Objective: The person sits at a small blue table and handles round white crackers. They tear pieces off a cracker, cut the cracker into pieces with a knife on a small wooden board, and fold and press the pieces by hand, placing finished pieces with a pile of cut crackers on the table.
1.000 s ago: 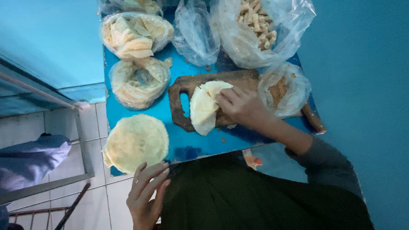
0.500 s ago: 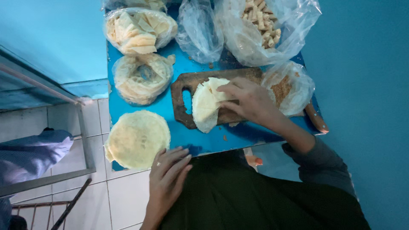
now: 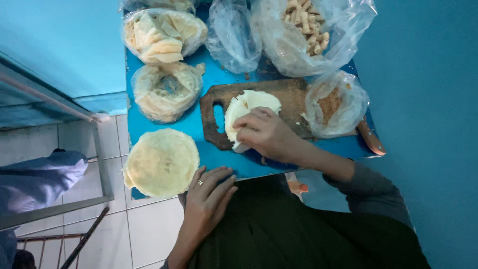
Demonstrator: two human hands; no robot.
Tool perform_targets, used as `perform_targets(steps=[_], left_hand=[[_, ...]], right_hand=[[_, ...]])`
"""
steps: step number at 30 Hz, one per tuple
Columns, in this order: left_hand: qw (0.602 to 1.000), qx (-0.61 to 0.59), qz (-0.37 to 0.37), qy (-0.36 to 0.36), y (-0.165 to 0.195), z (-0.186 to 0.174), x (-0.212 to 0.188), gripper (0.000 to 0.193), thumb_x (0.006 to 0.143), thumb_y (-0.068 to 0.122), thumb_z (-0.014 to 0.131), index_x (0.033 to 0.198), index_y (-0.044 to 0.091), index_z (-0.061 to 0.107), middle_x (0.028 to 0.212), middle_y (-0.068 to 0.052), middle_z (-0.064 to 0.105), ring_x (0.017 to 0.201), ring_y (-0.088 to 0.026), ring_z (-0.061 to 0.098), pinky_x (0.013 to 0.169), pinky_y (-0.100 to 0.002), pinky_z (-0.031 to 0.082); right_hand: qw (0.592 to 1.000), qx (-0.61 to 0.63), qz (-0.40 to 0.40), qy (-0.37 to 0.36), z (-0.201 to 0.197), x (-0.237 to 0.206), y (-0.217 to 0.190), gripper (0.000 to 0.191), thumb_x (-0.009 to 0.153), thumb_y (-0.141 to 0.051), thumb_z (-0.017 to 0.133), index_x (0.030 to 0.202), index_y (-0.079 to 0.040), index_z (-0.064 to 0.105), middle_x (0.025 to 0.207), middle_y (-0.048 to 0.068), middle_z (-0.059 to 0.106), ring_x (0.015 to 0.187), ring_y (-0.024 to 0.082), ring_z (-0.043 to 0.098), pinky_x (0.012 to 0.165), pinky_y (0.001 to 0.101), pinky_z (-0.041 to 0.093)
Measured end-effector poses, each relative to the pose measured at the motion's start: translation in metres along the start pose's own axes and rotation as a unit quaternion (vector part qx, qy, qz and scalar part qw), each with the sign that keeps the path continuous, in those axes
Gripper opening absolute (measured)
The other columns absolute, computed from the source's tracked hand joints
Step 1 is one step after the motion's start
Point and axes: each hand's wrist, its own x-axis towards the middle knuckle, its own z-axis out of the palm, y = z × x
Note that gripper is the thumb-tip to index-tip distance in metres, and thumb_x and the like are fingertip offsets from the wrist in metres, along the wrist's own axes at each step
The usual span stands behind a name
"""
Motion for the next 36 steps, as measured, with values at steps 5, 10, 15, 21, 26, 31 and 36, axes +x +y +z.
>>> perform_targets(steps=[5,10,15,21,26,31,36], left_hand=[[1.0,-0.002,0.014,0.011,0.0,-0.008,0.009,0.029,0.086,0.008,0.077,0.114,0.006,0.072,0.119,-0.01,0.07,0.114,-0.029,0.068,0.104,-0.051,0.047],[0.999,-0.01,0.02,0.027,-0.003,-0.014,0.027,0.029,0.088,0.008,0.077,0.116,0.004,0.07,0.121,-0.012,0.069,0.111,-0.032,0.068,0.1,-0.048,0.051],[0.997,0.049,-0.049,0.037,-0.003,-0.007,0.047,0.035,0.089,0.017,0.078,0.119,0.002,0.071,0.123,-0.016,0.068,0.11,-0.038,0.064,0.093,-0.046,0.052],[0.982,0.177,-0.057,0.02,-0.019,-0.005,0.066,0.047,0.087,0.032,0.079,0.119,-0.001,0.071,0.124,-0.021,0.065,0.113,-0.04,0.059,0.095,-0.049,0.047],[0.975,0.217,-0.049,-0.001,-0.03,0.011,0.079,0.042,0.088,0.039,0.078,0.108,0.002,0.072,0.121,-0.019,0.064,0.116,-0.038,0.058,0.098,-0.051,0.041],[0.974,0.221,-0.054,-0.018,-0.029,0.039,0.092,0.048,0.088,0.049,0.075,0.098,0.003,0.07,0.112,-0.018,0.062,0.111,-0.037,0.058,0.102,-0.055,0.036],[0.975,0.214,-0.064,-0.017,-0.026,0.059,0.095,0.049,0.087,0.053,0.075,0.092,0.005,0.069,0.118,-0.018,0.057,0.119,-0.039,0.053,0.103,-0.065,0.029]], right_hand=[[0.981,0.111,0.157,-0.02,-0.001,0.004,0.015,0.019,0.093,-0.021,0.075,0.109,-0.011,0.07,0.105,0.005,0.071,0.1,0.026,0.068,0.092,0.0431,0.05],[0.988,0.052,0.14,0.03,0.001,0.015,0.017,0.042,0.091,-0.022,0.074,0.129,-0.01,0.063,0.112,0.009,0.07,0.105,0.03,0.067,0.091,0.046,0.047],[0.986,-0.054,0.153,0.038,-0.013,0.01,0.012,0.05,0.085,-0.032,0.078,0.127,-0.009,0.065,0.11,0.015,0.069,0.102,0.036,0.065,0.083,0.0483,0.047],[0.965,0.037,0.259,-0.011,-0.042,-0.029,0.059,0.031,0.1,-0.027,0.066,0.127,-0.012,0.068,0.121,0.013,0.071,0.112,0.032,0.066,0.095,0.044,0.052],[0.981,0.058,0.184,-0.009,-0.03,-0.058,0.091,0.038,0.1,-0.023,0.068,0.134,-0.006,0.063,0.121,0.018,0.068,0.113,0.036,0.063,0.095,0.0457,0.05],[0.958,0.146,0.24,-0.052,-0.015,-0.06,0.112,0.058,0.085,-0.029,0.078,0.137,-0.008,0.064,0.109,0.013,0.069,0.097,0.028,0.067,0.084,0.0391,0.053],[0.922,0.204,0.312,-0.102,-0.01,-0.055,0.126,0.065,0.075,-0.039,0.086,0.128,-0.007,0.067,0.102,0.009,0.073,0.091,0.021,0.07,0.081,0.0357,0.055]])
